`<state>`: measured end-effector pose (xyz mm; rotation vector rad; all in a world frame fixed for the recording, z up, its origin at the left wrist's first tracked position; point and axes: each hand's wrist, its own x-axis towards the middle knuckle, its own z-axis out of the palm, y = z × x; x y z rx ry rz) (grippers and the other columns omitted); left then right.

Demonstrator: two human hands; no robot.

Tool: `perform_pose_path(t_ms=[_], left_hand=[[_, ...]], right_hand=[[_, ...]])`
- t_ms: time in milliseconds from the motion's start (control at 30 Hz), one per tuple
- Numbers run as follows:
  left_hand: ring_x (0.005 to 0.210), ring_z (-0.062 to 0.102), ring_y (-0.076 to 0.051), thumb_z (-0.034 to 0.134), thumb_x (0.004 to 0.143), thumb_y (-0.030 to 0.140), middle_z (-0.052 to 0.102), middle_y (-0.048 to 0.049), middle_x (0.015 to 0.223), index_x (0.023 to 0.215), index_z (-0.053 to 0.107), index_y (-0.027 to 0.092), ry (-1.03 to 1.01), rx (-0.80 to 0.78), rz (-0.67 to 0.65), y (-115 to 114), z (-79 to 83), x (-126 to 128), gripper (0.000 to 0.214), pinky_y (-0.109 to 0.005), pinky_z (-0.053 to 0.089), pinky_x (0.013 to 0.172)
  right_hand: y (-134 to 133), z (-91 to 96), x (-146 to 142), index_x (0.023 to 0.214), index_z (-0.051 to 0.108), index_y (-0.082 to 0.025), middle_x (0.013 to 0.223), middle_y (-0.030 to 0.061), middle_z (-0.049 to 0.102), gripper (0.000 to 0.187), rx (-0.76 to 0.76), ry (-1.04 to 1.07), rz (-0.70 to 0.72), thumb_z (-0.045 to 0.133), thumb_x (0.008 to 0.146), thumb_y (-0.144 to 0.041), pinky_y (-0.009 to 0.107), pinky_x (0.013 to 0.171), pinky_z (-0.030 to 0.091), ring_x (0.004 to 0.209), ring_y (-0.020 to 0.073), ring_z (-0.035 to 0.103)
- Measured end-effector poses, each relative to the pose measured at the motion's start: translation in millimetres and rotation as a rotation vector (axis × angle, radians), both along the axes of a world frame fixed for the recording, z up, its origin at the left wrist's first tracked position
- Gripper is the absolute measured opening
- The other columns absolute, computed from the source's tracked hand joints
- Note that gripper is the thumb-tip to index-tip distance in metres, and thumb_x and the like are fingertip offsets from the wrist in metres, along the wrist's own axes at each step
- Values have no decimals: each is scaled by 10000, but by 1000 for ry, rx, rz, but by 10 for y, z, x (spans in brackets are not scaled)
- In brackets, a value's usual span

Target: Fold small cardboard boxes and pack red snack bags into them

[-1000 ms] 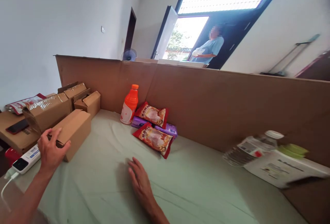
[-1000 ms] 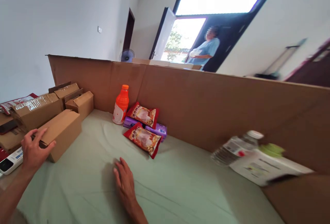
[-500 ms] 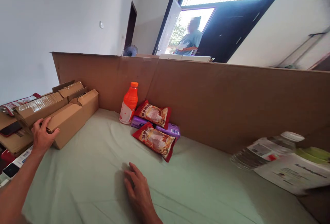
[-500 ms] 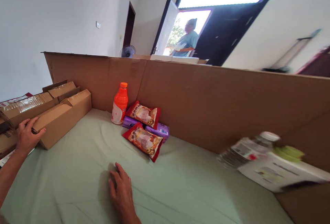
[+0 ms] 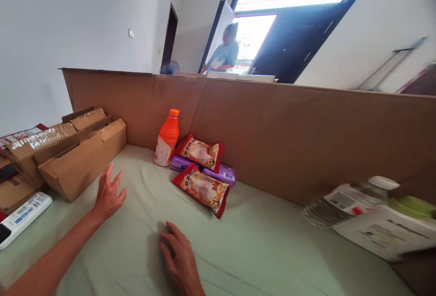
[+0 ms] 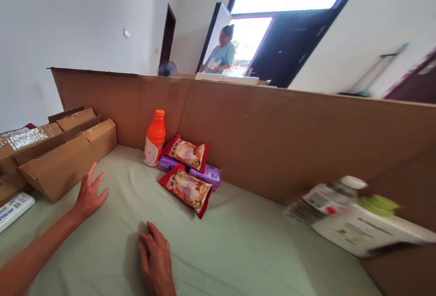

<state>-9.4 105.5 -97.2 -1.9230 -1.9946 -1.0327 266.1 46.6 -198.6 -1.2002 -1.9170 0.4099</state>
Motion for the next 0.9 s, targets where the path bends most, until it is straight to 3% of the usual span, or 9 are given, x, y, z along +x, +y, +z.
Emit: perform_pose_path(t_ms=[167,233,300,467,567,700,800,900], left_hand=[[1153,631,-272,649,965,368,598,-108,1353,1316,577,186,-148,-167,108,889,56,-243,402,-505,558,955],[1098,654,-254,648,967,368,623,-103,1302,1294,589,180,-184,-223,152,1037,37,-383,382,-474,578,916],[1071,662,-244,645,969,367,632,-100,1282,1285,592,177,-201,-265,178,1036,-39,-464,373,-458,587,894],[1175,624,-272,648,966,365,589,-112,1375,1315,580,190,-130,-289,116,600,-293,-302,397,-503,550,973],[1325,537,-337,621,937,356,543,-157,1465,1294,622,172,-33,-292,-51,213,-372,-27,401,-546,463,1086],[1341,525,-375,510,885,440,620,-173,1408,1235,691,191,90,-279,-359,-242,-496,354,466,-594,376,1133],[1327,513,-416,458,891,486,612,-225,1403,1254,690,142,296,-130,-522,-453,-731,620,551,-637,346,1105],[1331,490,-438,464,886,472,599,-233,1411,1254,699,140,397,30,-629,-572,-1007,918,548,-657,294,1110]], right_hand=[[19,-60,15,968,785,-240,1274,136,715,311,-21,37,7,485,953,-319,502,955,583,1162,317,684],[26,-65,16,962,784,-246,1258,139,721,321,-28,42,22,473,959,-325,514,948,583,1151,320,691],[26,-50,17,965,780,-253,1268,137,716,316,-45,48,21,470,959,-313,521,952,578,1164,320,685],[27,90,-1,965,769,-217,1258,163,714,292,-79,42,34,482,927,-250,521,957,561,1165,329,679],[35,232,-50,987,760,-200,1269,156,708,269,-118,18,71,519,872,-168,498,997,532,1177,308,669],[76,418,-128,1061,753,-216,1342,106,672,299,-165,-17,-6,629,809,-115,424,1075,477,1245,251,627],[134,556,-108,1194,716,-228,1441,83,603,390,-201,-52,-56,704,810,-160,342,1092,458,1314,201,577],[168,761,119,1250,687,-255,1494,70,554,407,-211,-134,-48,732,846,-263,326,1096,447,1336,177,554]])
